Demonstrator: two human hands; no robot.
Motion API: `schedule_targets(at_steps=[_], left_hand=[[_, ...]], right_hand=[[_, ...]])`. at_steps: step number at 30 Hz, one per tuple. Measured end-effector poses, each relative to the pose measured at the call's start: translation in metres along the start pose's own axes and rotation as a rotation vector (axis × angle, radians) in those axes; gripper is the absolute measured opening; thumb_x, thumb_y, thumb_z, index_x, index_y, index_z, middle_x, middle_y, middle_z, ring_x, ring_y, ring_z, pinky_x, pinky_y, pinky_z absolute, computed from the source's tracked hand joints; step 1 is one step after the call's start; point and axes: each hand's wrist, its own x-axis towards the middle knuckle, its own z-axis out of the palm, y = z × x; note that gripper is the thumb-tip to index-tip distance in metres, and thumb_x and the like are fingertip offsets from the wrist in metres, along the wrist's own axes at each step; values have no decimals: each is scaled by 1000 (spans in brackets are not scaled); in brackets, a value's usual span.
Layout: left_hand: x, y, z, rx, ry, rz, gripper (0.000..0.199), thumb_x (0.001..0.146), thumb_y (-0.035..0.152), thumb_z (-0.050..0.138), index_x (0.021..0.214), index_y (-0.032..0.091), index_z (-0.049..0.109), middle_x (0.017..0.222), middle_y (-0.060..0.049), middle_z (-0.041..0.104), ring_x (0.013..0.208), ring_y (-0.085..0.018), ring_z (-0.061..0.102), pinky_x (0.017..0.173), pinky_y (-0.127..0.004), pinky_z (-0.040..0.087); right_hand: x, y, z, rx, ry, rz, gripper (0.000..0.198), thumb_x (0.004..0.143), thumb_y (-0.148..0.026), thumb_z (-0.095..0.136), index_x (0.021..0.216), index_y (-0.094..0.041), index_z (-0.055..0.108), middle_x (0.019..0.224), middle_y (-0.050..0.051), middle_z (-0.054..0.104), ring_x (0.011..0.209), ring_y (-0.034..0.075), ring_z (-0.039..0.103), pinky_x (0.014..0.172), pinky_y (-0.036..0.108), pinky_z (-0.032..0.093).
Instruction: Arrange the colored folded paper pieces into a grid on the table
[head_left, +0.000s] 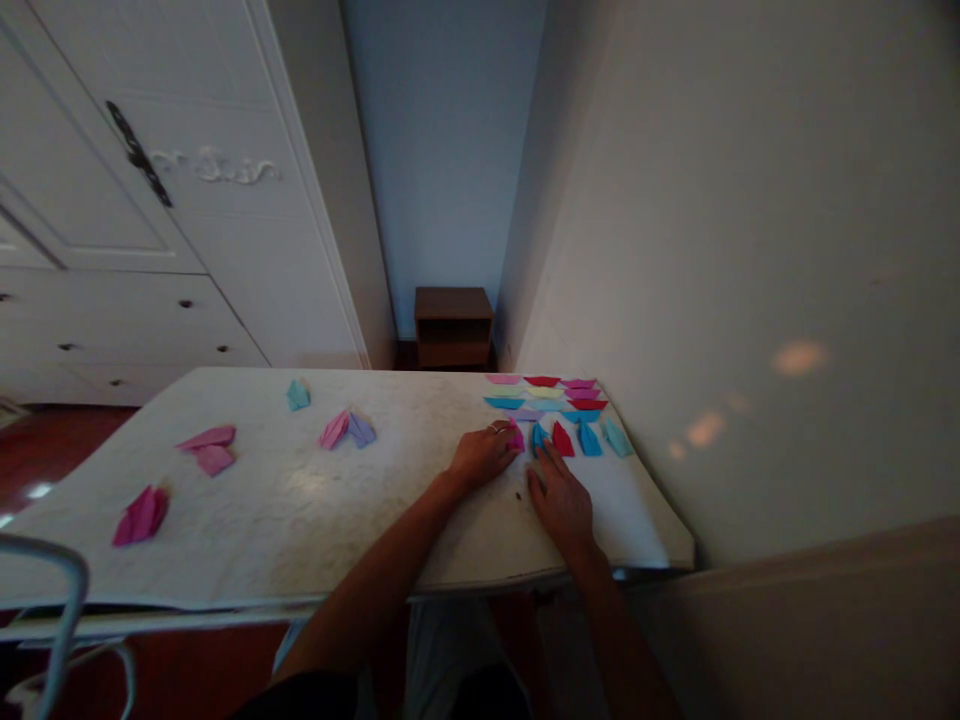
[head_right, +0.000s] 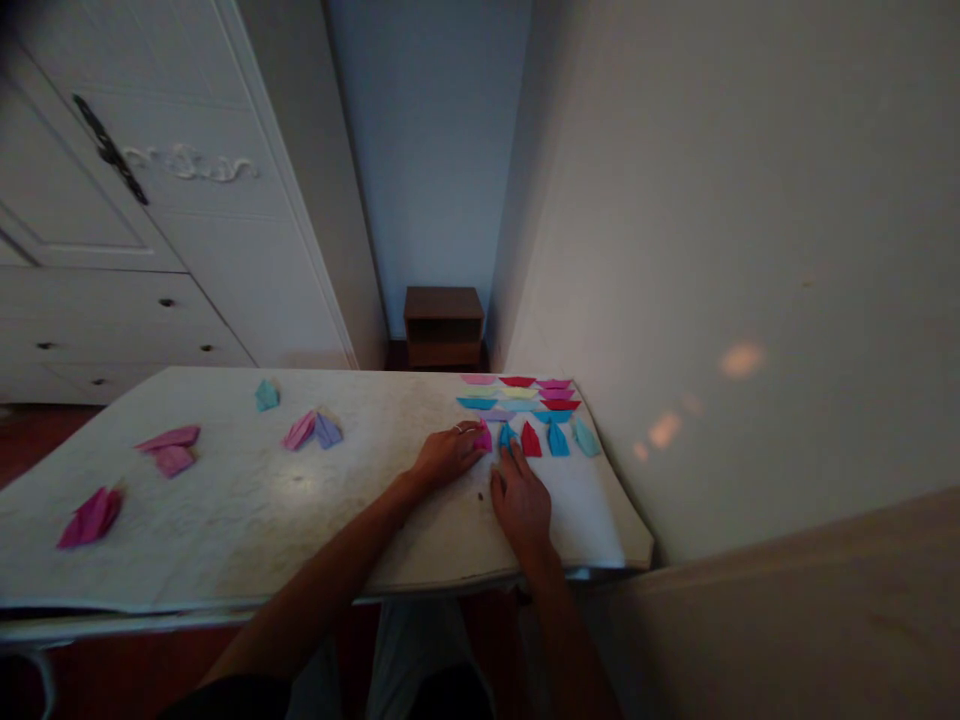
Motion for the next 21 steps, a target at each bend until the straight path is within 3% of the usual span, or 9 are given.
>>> schedule_targets(at_steps=[11,16,21], left_hand=[[-17,1,0,-67,57,-34,36,92,36,49,123,22,57,132,-7,53,107,-20,61,89,-31,50],[-53,3,-11,-149,87,-30,35,90,30,51,122,21,58,130,-8,54,102,-19,61,89,-31,50],[-101,-6,-31,-261,166,-66,27,92,29,48,110,19,65,112,-6,64,72,-12,61,76,-26,49]], right_hand=[[-2,2,0,192,78,-58,40,93,-31,40,124,-17,60,129,10,58,117,22,55,100,37,45],[-4,-4,-4,323,92,-63,36,93,-31,39,112,-16,66,113,11,65,103,20,61,92,35,49],[-3,-25,-5,438,60,-71,35,92,-32,40,106,-17,67,110,10,66,101,20,62,90,36,49]])
